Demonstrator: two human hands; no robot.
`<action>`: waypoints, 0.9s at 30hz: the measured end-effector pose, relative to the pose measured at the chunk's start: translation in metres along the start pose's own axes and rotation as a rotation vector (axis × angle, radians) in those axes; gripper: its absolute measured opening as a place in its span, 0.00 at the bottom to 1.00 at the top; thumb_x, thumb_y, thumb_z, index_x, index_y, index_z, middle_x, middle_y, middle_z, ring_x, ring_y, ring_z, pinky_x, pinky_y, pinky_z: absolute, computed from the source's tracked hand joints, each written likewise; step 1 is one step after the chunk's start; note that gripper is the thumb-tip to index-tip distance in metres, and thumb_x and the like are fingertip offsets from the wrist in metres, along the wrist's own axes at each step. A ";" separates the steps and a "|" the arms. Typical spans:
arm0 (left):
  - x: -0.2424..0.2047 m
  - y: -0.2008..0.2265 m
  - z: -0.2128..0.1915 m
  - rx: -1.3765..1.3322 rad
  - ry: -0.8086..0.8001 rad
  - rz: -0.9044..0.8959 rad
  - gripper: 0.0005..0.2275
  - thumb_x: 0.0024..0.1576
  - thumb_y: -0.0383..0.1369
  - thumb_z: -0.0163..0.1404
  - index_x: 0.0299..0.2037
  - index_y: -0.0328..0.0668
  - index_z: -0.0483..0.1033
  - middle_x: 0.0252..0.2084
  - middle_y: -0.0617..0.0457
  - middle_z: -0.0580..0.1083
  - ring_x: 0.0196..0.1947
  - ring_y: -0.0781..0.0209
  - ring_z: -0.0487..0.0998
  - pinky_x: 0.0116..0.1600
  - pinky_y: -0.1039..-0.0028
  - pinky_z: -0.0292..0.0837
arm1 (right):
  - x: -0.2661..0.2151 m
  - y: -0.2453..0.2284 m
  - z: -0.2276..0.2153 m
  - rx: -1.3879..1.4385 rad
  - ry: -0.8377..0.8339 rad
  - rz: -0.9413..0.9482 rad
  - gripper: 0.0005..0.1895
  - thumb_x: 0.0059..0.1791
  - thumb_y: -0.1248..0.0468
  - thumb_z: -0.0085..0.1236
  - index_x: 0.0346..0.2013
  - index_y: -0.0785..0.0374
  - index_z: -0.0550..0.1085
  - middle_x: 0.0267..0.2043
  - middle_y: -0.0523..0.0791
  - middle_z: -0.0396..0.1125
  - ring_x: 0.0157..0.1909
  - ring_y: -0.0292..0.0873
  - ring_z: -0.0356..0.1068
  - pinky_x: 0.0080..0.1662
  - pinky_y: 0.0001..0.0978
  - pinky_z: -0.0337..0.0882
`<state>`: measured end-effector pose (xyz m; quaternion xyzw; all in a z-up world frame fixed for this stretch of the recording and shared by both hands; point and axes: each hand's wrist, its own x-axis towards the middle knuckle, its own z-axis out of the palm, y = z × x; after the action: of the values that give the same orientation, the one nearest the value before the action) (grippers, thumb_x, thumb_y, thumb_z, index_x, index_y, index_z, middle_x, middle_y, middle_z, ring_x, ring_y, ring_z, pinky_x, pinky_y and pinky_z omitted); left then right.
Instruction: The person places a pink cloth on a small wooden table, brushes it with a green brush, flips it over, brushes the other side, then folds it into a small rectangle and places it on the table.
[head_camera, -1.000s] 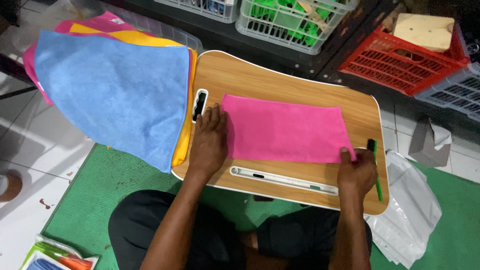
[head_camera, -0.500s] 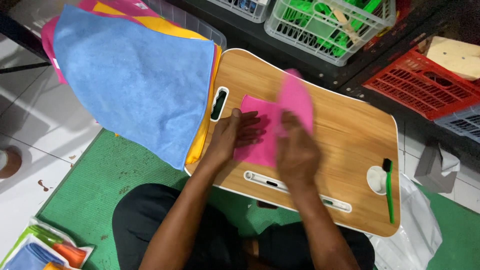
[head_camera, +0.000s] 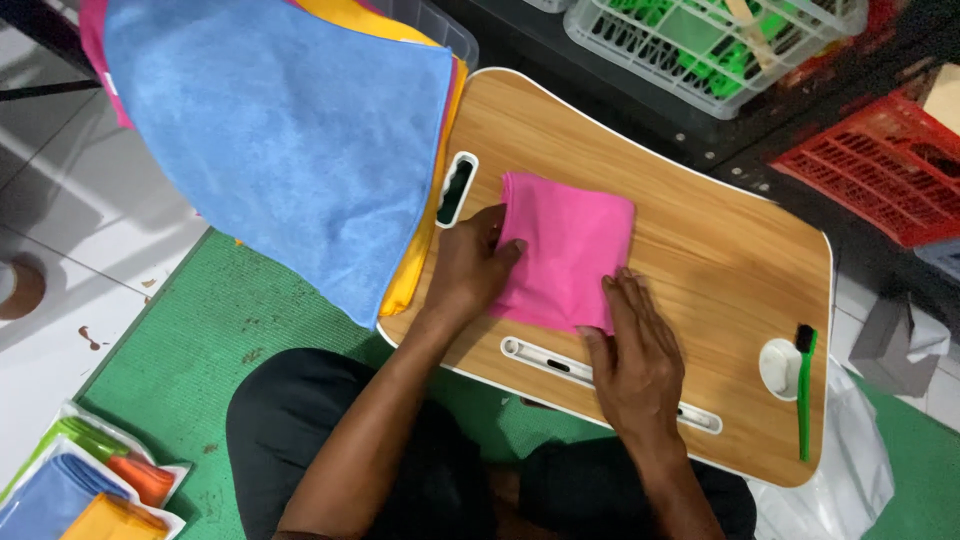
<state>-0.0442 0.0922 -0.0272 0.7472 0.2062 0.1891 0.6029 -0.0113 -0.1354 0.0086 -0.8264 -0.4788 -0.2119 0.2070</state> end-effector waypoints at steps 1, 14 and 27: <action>-0.006 0.011 -0.002 0.002 -0.007 0.000 0.22 0.52 0.31 0.51 0.59 0.41 0.75 0.46 0.48 0.83 0.41 0.53 0.84 0.42 0.66 0.76 | -0.003 0.000 -0.001 -0.002 0.001 0.008 0.25 0.57 0.58 0.52 0.64 0.72 0.68 0.67 0.60 0.65 0.68 0.63 0.66 0.67 0.51 0.66; -0.015 0.038 -0.010 -0.025 -0.107 0.074 0.24 0.60 0.26 0.51 0.68 0.28 0.65 0.51 0.26 0.77 0.56 0.27 0.76 0.57 0.45 0.74 | -0.004 -0.004 0.001 -0.259 0.049 0.123 0.24 0.50 0.69 0.57 0.62 0.63 0.75 0.61 0.55 0.72 0.58 0.51 0.74 0.50 0.36 0.76; -0.016 0.029 -0.009 -0.055 -0.136 0.057 0.28 0.59 0.25 0.52 0.71 0.29 0.59 0.54 0.25 0.76 0.60 0.28 0.75 0.60 0.45 0.72 | -0.016 0.014 0.000 -0.236 -0.244 0.156 0.31 0.55 0.70 0.44 0.74 0.57 0.63 0.71 0.56 0.62 0.71 0.57 0.62 0.58 0.44 0.68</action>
<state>-0.0597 0.0854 0.0028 0.7469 0.1383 0.1606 0.6302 -0.0060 -0.1532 -0.0025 -0.8991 -0.4066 -0.1484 0.0647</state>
